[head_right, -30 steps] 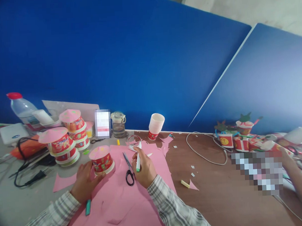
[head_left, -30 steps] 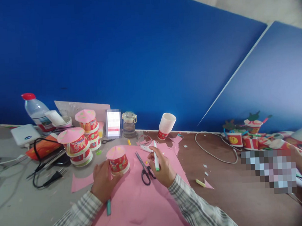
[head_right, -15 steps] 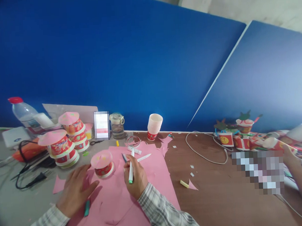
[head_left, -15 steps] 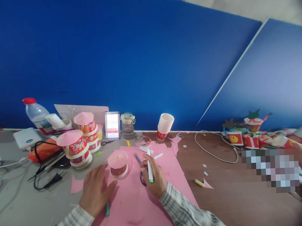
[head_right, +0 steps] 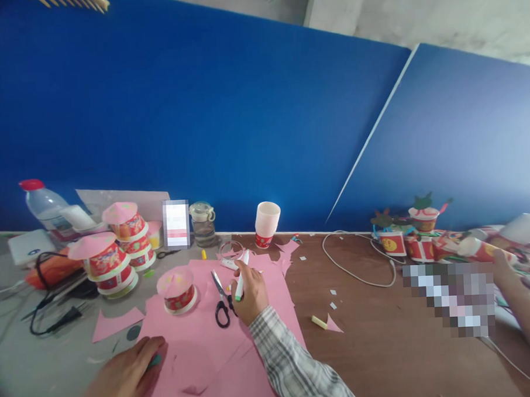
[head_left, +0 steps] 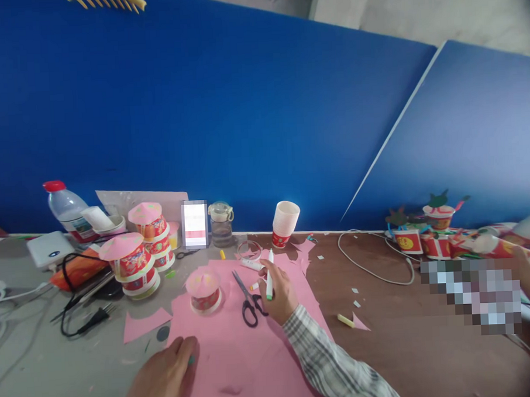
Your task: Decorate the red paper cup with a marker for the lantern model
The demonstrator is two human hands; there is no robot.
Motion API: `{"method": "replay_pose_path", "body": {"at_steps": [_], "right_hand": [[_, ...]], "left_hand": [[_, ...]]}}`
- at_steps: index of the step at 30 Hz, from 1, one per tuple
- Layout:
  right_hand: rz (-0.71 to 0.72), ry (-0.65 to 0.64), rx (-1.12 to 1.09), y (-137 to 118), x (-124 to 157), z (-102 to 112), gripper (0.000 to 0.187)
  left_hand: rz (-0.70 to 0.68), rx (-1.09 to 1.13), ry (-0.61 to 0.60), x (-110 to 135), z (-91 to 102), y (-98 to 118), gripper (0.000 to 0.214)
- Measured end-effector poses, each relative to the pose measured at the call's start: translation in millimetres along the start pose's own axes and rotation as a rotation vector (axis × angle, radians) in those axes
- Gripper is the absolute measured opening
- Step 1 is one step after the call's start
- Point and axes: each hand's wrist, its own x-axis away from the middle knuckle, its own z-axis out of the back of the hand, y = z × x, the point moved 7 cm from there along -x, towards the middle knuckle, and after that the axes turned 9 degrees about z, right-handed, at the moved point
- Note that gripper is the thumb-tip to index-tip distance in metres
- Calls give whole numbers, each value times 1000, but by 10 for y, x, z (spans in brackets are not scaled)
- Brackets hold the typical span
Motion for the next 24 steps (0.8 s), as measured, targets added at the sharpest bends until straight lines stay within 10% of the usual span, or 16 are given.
{"method": "replay_pose_path", "body": {"at_steps": [9,24], "right_hand": [[-302,124,-592,-143,-68,-51,61],[-569,124,-738,163,297,-391,46]], "left_hand": [[-49,658,-177,-359,51,589,19],[182,1046,-388,-415,-476,545,27]]}}
